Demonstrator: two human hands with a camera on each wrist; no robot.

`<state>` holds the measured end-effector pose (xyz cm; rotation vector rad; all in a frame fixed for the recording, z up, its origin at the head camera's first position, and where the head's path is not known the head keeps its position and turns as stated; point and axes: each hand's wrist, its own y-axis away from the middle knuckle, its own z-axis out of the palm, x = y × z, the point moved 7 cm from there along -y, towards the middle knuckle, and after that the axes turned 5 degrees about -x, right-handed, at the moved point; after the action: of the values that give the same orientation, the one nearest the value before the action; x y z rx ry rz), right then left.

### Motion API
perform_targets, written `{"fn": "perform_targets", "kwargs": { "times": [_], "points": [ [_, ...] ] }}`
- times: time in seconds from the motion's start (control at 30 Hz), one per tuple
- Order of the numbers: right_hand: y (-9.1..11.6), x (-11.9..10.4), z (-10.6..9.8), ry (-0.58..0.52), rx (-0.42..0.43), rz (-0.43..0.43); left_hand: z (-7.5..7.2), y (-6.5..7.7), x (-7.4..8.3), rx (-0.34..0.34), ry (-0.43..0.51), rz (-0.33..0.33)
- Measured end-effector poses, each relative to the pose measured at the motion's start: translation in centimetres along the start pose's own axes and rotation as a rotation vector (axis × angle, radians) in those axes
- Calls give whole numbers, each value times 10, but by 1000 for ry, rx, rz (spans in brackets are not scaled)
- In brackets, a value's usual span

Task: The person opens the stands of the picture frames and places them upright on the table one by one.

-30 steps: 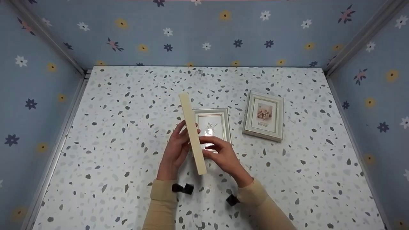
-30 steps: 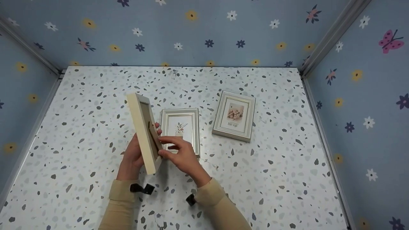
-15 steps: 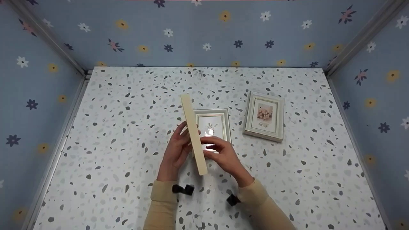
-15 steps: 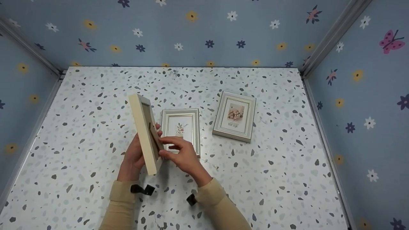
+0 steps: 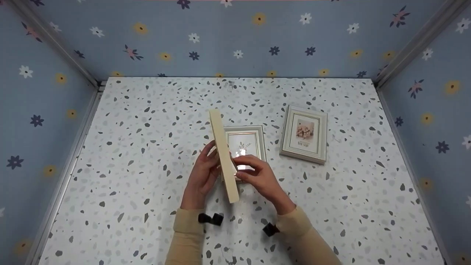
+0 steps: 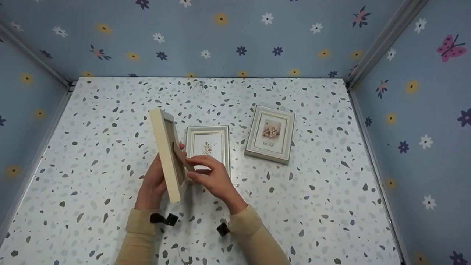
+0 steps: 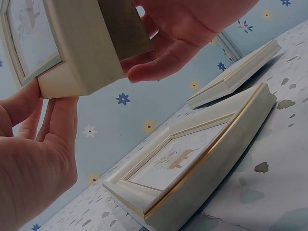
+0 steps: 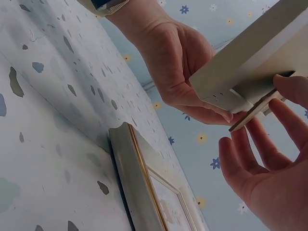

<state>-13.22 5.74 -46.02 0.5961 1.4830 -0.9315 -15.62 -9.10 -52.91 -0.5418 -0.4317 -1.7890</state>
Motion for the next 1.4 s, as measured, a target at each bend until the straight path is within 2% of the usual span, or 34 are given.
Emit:
{"fn": "perform_targets", "kwargs": {
  "times": [0.2,0.43,0.67,0.8,1.0,1.4],
  "points": [
    [1,-1,-5,-19,8,-22,-1,1,1,0,14,-6],
    [3,21,-17,-14,50,-38,-1,3,2,-16,19,5],
    [3,-5,-16,9,20,-44,-3,5,3,-48,7,8],
    [4,-14,-20,36,37,-60,-4,6,4,-58,-18,0],
    [5,-14,-25,56,54,-39,-6,5,4,-68,-52,-16],
    [4,-12,-24,42,29,-35,-4,4,5,-40,-100,-9]
  ]
}}
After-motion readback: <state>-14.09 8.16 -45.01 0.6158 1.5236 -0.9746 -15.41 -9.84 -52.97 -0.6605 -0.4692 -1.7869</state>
